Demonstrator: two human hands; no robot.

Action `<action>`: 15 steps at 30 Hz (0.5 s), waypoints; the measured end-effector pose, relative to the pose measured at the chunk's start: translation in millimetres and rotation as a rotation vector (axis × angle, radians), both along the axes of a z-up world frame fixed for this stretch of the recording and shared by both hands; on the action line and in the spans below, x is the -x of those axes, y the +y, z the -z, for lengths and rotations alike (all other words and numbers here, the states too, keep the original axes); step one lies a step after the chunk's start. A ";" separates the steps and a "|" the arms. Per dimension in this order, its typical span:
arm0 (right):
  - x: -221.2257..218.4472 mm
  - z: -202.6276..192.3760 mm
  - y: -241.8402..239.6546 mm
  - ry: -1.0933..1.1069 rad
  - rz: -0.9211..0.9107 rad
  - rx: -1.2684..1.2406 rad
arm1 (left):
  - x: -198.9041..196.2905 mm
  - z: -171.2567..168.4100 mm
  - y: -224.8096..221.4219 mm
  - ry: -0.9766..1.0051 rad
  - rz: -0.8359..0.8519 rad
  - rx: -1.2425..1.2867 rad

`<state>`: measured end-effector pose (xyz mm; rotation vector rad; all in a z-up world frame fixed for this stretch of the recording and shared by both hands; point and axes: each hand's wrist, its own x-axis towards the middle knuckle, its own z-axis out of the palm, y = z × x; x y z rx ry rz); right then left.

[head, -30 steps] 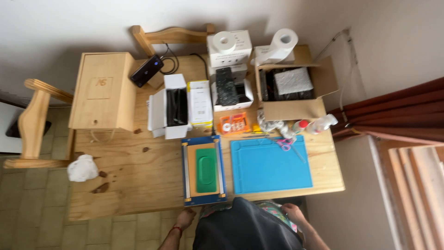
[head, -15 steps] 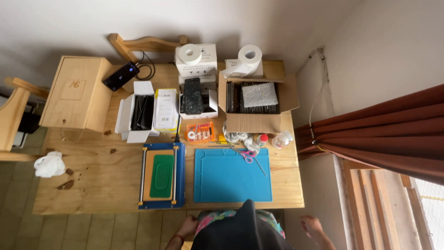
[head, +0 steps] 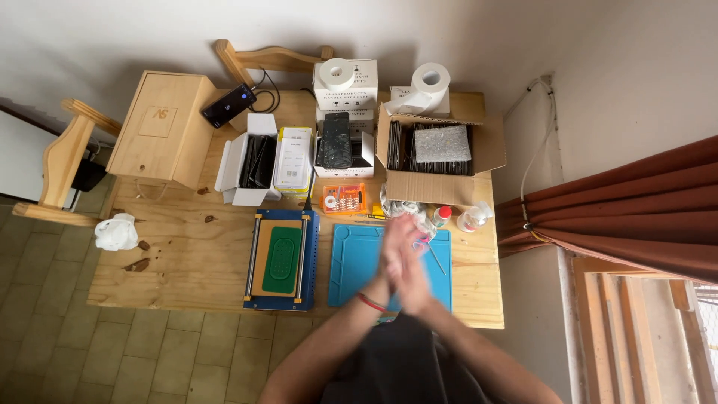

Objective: Removing a rubber gasket from a cracked mobile phone screen using a thin metal probe.

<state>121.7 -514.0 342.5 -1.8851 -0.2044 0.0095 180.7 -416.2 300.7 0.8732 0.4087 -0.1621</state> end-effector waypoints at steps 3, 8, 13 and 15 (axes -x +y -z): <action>-5.7 -30.9 11.6 -0.073 -0.115 -0.118 | 11.9 -15.5 -22.2 0.049 0.097 0.039; 6.8 29.8 -45.4 0.150 -0.157 -0.561 | 37.3 -3.6 31.6 -0.113 0.107 0.213; 11.1 -60.8 -109.9 0.293 -0.055 -1.403 | 56.5 -65.7 121.4 -0.552 0.194 0.871; 11.4 -45.7 -134.6 0.270 0.167 -1.844 | 61.0 -46.1 149.0 -0.515 -0.028 0.926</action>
